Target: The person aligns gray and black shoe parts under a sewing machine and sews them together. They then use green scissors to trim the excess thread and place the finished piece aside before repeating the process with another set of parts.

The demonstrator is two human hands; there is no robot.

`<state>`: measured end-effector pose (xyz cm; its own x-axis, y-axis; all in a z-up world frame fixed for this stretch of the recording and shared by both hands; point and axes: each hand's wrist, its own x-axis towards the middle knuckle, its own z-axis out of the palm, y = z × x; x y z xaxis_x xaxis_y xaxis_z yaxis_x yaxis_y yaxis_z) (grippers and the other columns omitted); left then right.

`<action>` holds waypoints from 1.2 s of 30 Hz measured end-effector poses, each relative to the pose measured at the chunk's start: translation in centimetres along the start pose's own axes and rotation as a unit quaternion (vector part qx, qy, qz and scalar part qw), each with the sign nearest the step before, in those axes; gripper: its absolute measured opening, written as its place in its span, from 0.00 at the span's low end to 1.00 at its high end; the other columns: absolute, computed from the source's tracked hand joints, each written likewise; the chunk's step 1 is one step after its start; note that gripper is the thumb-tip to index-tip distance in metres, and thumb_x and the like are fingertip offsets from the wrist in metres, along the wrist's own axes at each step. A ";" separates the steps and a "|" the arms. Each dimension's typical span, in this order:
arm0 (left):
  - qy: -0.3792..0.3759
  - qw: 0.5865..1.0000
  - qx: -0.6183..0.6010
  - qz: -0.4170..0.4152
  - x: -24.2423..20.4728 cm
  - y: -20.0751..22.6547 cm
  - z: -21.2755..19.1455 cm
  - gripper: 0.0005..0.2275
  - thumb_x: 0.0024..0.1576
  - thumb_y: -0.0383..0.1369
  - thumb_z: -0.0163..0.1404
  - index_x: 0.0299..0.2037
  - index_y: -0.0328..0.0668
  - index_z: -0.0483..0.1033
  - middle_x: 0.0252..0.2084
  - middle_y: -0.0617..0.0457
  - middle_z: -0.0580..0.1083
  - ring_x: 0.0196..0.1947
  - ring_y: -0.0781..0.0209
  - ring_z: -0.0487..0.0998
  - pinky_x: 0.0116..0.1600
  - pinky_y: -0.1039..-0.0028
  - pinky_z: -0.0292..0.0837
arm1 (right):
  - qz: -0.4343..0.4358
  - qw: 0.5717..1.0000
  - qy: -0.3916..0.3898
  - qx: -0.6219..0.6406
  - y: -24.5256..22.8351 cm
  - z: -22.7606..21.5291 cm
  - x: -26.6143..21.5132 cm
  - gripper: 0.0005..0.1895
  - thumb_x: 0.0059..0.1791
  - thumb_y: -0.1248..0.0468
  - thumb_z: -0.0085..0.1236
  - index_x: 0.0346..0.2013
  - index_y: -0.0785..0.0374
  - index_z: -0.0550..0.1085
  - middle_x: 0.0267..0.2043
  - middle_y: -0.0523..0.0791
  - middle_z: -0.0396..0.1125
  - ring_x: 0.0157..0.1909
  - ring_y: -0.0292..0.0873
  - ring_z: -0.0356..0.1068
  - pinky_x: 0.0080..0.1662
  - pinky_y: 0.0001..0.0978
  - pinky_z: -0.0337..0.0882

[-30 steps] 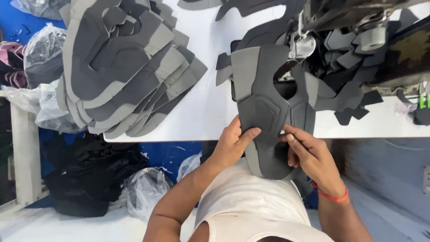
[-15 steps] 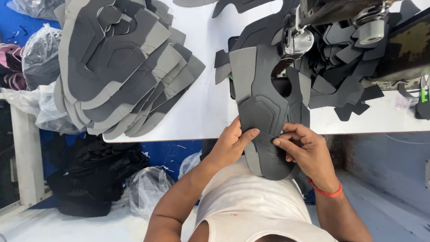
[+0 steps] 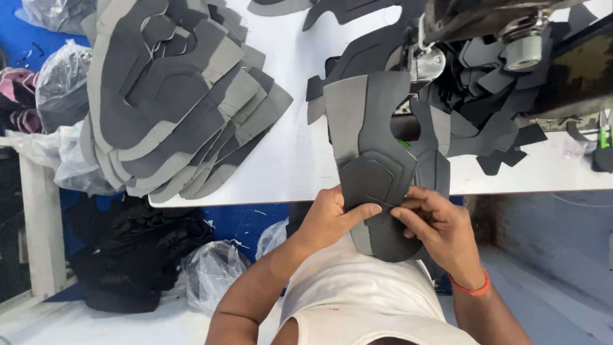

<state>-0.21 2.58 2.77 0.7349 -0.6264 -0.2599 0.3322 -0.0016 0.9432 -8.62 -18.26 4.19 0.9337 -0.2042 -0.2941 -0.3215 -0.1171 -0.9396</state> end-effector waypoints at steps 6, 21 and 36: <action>0.031 0.999 -0.016 0.041 0.4 -0.1 -0.5 0.12 0.61 0.32 0.59 0.48 0.28 0.79 0.42 0.53 0.81 0.42 0.71 0.77 0.49 0.78 0.75 | -0.266 0.883 0.278 -0.270 -3.4 -0.9 0.4 0.28 0.47 0.75 0.62 0.60 0.76 0.63 0.56 0.64 0.61 0.53 0.56 0.66 0.53 0.39 0.68; 0.082 0.994 -0.017 0.065 1.9 1.0 1.0 0.13 0.60 0.32 0.60 0.50 0.31 0.76 0.43 0.55 0.80 0.42 0.72 0.77 0.51 0.79 0.75 | -0.092 0.967 0.100 0.216 -0.6 -2.2 0.4 0.19 0.53 0.79 0.55 0.57 0.70 0.65 0.50 0.53 0.73 0.53 0.47 0.76 0.56 0.38 0.77; 0.094 0.994 0.000 0.048 2.3 0.9 1.1 0.12 0.59 0.31 0.60 0.48 0.31 0.76 0.40 0.55 0.80 0.39 0.72 0.78 0.47 0.79 0.75 | -0.102 0.964 0.100 0.226 -0.1 -2.3 0.7 0.19 0.53 0.78 0.56 0.57 0.70 0.65 0.50 0.53 0.73 0.53 0.47 0.77 0.56 0.38 0.78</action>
<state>1.10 0.30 3.25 0.8605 -0.4670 -0.2036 0.2562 0.0513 0.9653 -8.32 -20.66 4.46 0.9068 -0.4098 -0.0989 0.0079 0.2510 -0.9680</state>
